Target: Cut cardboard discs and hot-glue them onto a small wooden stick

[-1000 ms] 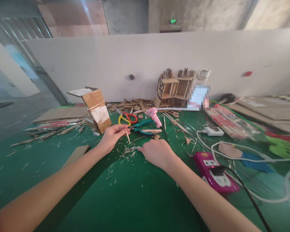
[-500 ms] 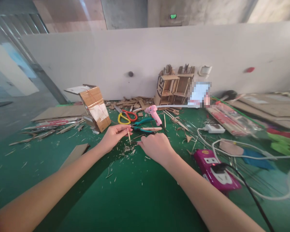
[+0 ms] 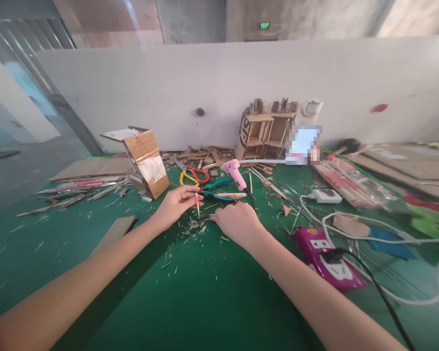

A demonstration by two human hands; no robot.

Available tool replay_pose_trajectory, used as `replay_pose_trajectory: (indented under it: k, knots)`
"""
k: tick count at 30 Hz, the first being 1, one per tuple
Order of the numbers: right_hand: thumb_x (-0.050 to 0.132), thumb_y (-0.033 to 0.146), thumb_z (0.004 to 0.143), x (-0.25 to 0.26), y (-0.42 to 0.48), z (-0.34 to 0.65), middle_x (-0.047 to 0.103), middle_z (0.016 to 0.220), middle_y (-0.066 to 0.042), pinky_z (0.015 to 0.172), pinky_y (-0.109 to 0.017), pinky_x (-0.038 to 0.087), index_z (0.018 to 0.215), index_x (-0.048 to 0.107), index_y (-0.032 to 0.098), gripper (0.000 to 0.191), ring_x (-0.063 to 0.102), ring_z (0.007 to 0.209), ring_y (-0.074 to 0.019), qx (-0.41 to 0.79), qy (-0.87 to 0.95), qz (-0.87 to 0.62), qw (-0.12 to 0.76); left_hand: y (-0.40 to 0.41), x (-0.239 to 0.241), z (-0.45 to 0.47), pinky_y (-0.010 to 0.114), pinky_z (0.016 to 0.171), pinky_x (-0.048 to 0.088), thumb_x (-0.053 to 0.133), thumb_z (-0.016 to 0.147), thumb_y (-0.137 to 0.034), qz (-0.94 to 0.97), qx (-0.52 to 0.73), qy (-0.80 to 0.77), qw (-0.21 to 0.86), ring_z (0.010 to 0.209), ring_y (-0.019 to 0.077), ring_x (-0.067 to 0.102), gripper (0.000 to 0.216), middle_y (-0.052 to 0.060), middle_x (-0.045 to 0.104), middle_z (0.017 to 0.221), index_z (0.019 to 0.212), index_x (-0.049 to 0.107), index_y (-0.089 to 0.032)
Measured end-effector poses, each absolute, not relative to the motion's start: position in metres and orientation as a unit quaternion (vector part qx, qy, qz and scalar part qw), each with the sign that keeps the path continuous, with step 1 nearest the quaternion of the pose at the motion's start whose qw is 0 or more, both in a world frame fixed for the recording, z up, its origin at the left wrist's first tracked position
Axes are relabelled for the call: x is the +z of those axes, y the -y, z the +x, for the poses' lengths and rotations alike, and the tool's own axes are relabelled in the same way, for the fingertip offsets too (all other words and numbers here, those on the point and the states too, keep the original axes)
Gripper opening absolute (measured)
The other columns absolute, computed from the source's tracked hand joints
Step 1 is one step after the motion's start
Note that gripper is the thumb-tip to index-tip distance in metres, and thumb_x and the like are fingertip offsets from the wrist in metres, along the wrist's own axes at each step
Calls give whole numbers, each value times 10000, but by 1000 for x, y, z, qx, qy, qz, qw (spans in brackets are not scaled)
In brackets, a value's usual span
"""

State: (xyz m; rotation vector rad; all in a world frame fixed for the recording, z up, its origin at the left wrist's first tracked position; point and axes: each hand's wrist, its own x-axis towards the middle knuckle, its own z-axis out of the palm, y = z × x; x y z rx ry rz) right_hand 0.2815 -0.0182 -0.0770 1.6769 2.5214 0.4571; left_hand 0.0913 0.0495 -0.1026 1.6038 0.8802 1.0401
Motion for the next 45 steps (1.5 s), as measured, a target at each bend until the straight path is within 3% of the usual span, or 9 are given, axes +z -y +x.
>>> replay_pose_trajectory:
  k: [22,45]
  knots:
    - [308,427,963,-76,23,282,685,689,-105,579,-263,398,879,667,173,448,669,706,-227,139,-809,570,21,-52,-104,92,359,799,566,687,755,-313,644,451,-376,490,795,200,705,285,86,715,890,963,614,-131]
    - [354,386,959,-74,17,279,691,655,-96,524,-290,441,797,680,170,423,680,615,-253,134,-825,547,46,-52,-104,93,365,784,569,719,720,-324,626,470,-377,495,754,196,703,270,54,710,812,892,624,-139]
